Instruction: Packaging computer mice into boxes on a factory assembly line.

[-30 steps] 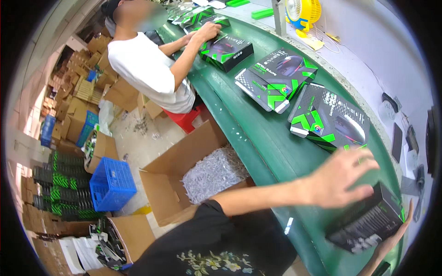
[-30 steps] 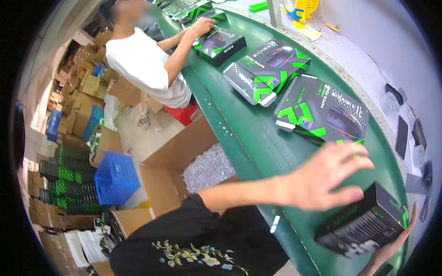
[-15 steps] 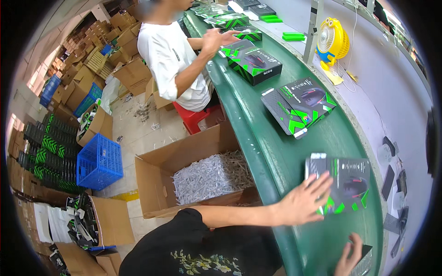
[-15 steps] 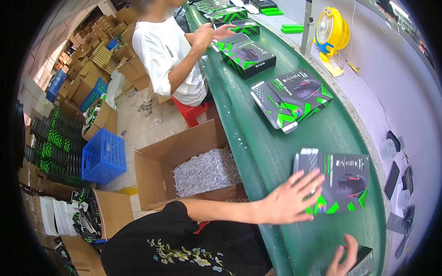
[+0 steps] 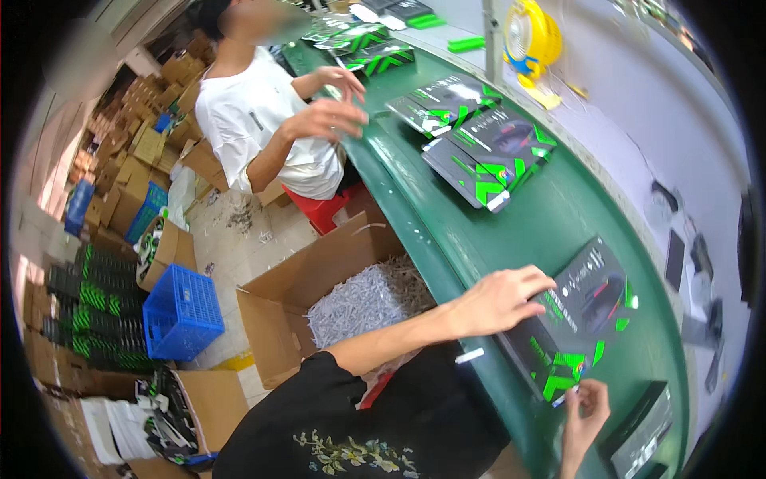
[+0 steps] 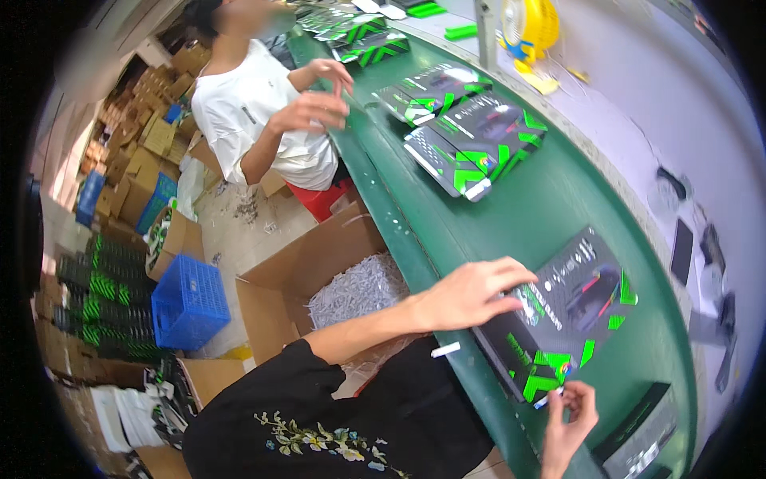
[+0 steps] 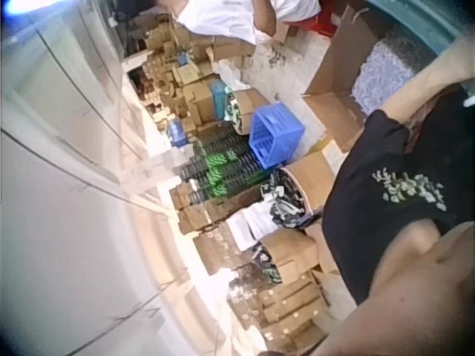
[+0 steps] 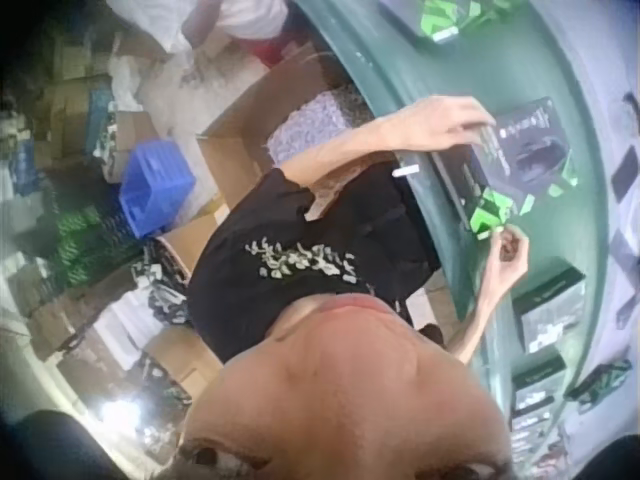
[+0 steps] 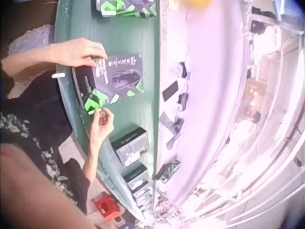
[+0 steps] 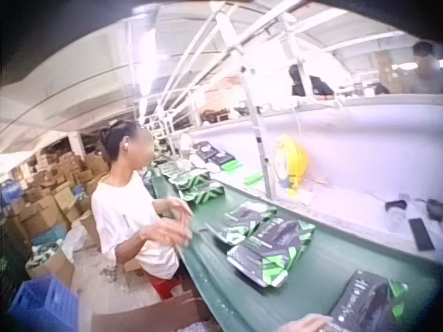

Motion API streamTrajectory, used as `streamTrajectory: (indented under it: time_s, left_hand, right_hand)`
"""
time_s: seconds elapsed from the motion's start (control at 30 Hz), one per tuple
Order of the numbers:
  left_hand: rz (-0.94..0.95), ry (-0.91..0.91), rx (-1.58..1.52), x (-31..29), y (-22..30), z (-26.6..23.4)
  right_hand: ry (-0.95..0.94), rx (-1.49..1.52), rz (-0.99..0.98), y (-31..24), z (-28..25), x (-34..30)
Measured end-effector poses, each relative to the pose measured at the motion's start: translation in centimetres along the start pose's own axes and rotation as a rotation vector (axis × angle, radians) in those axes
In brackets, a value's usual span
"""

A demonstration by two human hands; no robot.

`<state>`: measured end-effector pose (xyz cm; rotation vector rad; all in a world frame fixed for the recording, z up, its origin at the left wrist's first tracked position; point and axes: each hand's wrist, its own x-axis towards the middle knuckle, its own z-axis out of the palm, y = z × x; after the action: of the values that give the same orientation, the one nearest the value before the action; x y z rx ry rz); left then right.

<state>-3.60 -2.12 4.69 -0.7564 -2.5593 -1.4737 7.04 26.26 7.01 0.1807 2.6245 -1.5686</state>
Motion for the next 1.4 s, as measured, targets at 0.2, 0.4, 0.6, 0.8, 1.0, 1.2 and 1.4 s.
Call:
streamTrajectory:
  time_s: [0.2, 0.4, 0.6, 0.8, 1.0, 1.2, 1.4]
  left_hand:
    - [-0.202, -0.06, -0.04, -3.6, 3.5, -4.6]
    - [-0.108, -0.066, -0.128, -4.5, 2.2, -2.6]
    - [-0.363, -0.24, -0.186, -2.9, 3.6, -3.1]
    - [-0.46, -0.324, -0.367, -3.5, 2.6, -3.3]
    - [0.027, -0.178, -0.029, -3.5, 2.8, -0.3]
    - [0.087, 0.043, 0.122, -5.4, 3.1, -0.2]
    - [-0.434, 0.325, -0.567, -13.4, 4.1, 0.2]
  right_hand:
    - [0.083, -0.208, -0.4, -2.9, 0.3, -0.5]
    - [-0.035, -0.167, -0.351, -1.5, -1.8, 1.4]
    - [-0.182, -0.085, -0.218, -1.9, -3.4, 2.0]
    - [-0.245, -0.117, -0.243, -1.8, -3.4, 1.5]
    - [-0.262, -0.15, -0.108, -1.1, -4.3, 0.5]
    - [-0.169, -0.378, -0.243, -2.6, -3.4, 0.5]
    - [0.138, -0.072, -0.319, 1.5, -6.6, -5.5]
